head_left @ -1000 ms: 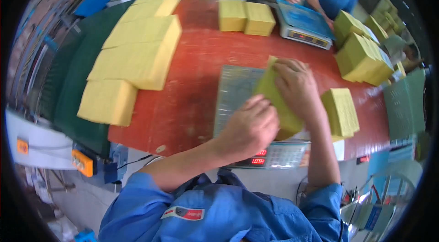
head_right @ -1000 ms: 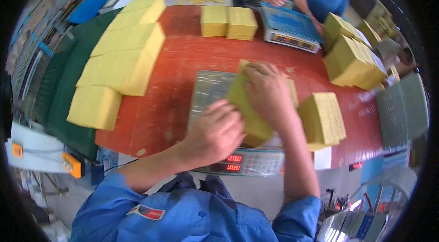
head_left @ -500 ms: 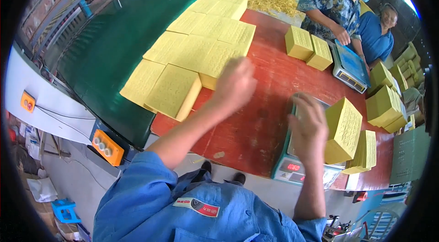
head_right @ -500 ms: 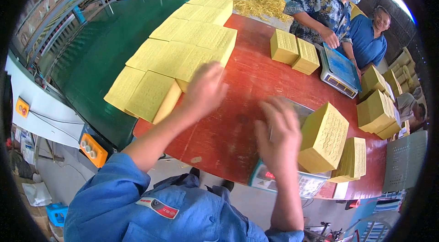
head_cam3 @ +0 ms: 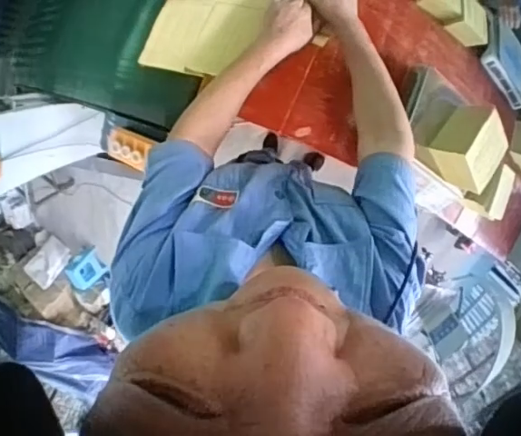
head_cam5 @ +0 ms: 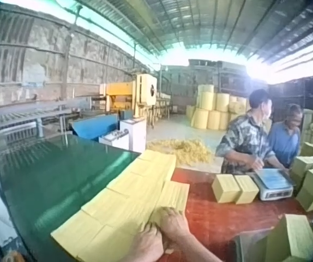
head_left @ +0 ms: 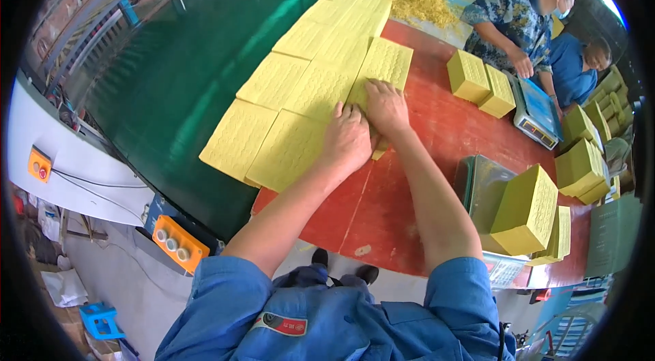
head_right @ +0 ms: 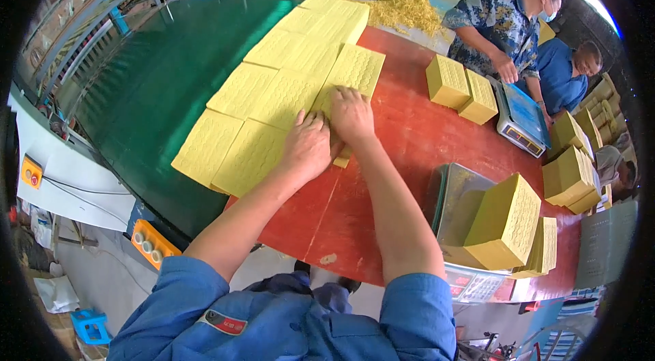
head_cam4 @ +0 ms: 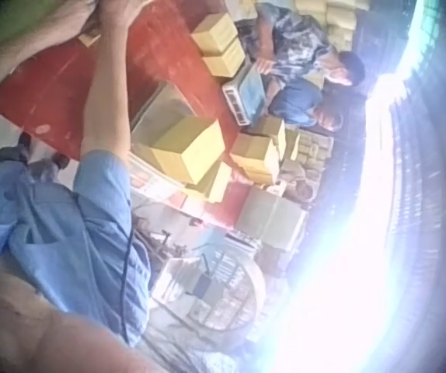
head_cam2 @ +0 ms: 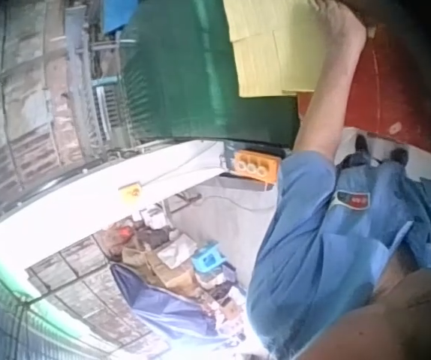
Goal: Weighing stacks of yellow paper sheets on a digital scale and stacking them on a table in an industrial facility.
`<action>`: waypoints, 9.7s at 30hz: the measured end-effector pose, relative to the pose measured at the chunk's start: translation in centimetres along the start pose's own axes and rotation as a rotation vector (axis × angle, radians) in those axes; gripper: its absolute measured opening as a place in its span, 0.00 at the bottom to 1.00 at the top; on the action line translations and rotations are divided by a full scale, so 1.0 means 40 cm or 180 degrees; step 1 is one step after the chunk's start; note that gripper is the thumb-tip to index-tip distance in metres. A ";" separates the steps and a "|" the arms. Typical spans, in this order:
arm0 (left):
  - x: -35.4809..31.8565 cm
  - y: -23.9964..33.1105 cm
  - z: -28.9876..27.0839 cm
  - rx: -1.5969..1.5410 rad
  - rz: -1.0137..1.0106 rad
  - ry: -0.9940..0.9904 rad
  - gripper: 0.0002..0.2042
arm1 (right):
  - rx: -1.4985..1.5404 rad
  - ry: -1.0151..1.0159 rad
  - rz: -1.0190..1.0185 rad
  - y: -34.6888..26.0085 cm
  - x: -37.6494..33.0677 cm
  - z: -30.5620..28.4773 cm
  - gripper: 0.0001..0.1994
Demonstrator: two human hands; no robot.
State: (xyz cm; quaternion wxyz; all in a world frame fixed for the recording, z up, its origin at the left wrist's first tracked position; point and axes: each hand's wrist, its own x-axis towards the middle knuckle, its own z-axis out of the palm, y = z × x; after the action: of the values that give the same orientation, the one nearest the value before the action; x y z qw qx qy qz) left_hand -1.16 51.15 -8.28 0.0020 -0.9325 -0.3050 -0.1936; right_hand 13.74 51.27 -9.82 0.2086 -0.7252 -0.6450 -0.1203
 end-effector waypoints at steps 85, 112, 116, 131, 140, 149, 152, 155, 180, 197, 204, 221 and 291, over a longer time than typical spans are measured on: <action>0.188 0.858 -0.251 -0.4863 -0.0065 -0.2490 0.40 | 0.3379 0.1865 0.2946 0.450 -0.846 -0.812 0.17; 0.089 0.858 -0.039 -0.5815 -0.0513 -0.1103 0.34 | 0.3179 0.2339 0.2376 0.481 -0.894 -0.681 0.25; 0.033 0.904 0.027 -0.6235 -0.0365 -0.1214 0.27 | 0.4055 0.2142 0.2629 0.441 -0.859 -0.698 0.30; 0.019 0.910 0.021 -0.6177 -0.1192 -0.0501 0.22 | 0.3996 0.1528 0.1986 0.508 -0.833 -0.670 0.29; -0.208 0.903 -0.100 -0.5585 -0.0457 -0.0336 0.38 | 0.4391 0.1674 0.2231 0.344 -1.071 -0.741 0.26; -0.546 0.806 -0.176 -0.5025 -0.0672 -0.1267 0.22 | 0.5142 0.1793 0.2620 0.098 -1.248 -0.736 0.22; -0.627 0.773 -0.186 -0.5045 -0.0940 -0.1590 0.18 | 0.5277 0.1992 0.2911 0.021 -1.285 -0.720 0.19; -0.686 0.742 -0.203 -0.4939 -0.1030 -0.1652 0.17 | 0.5378 0.2087 0.2969 -0.041 -1.324 -0.708 0.18; -0.637 0.724 -0.229 -0.4897 -0.0882 -0.1245 0.14 | 0.5552 0.2109 0.3089 -0.087 -1.312 -0.690 0.13; -0.030 0.848 -0.064 -0.5577 -0.0815 0.0585 0.22 | 0.4956 0.2109 0.2270 0.443 -0.990 -0.743 0.11; -0.001 0.906 0.071 -0.6658 -0.1892 -0.0216 0.25 | 0.4621 0.1696 0.2196 0.578 -0.859 -0.626 0.20; -0.181 0.939 0.004 -0.6181 -0.1767 -0.0874 0.25 | 0.4425 0.1944 0.2605 0.425 -1.024 -0.662 0.21; -0.104 1.757 -0.341 -0.2923 0.3438 0.0280 0.26 | 0.6061 0.4113 0.2402 0.627 -1.741 -0.949 0.27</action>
State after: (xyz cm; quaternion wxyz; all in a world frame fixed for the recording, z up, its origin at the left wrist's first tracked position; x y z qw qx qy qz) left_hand 30.89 -10.07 10.85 -0.2833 -0.8513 0.3127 -0.3120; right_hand 32.37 -29.78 -10.84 0.9643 -0.2299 0.0000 0.1310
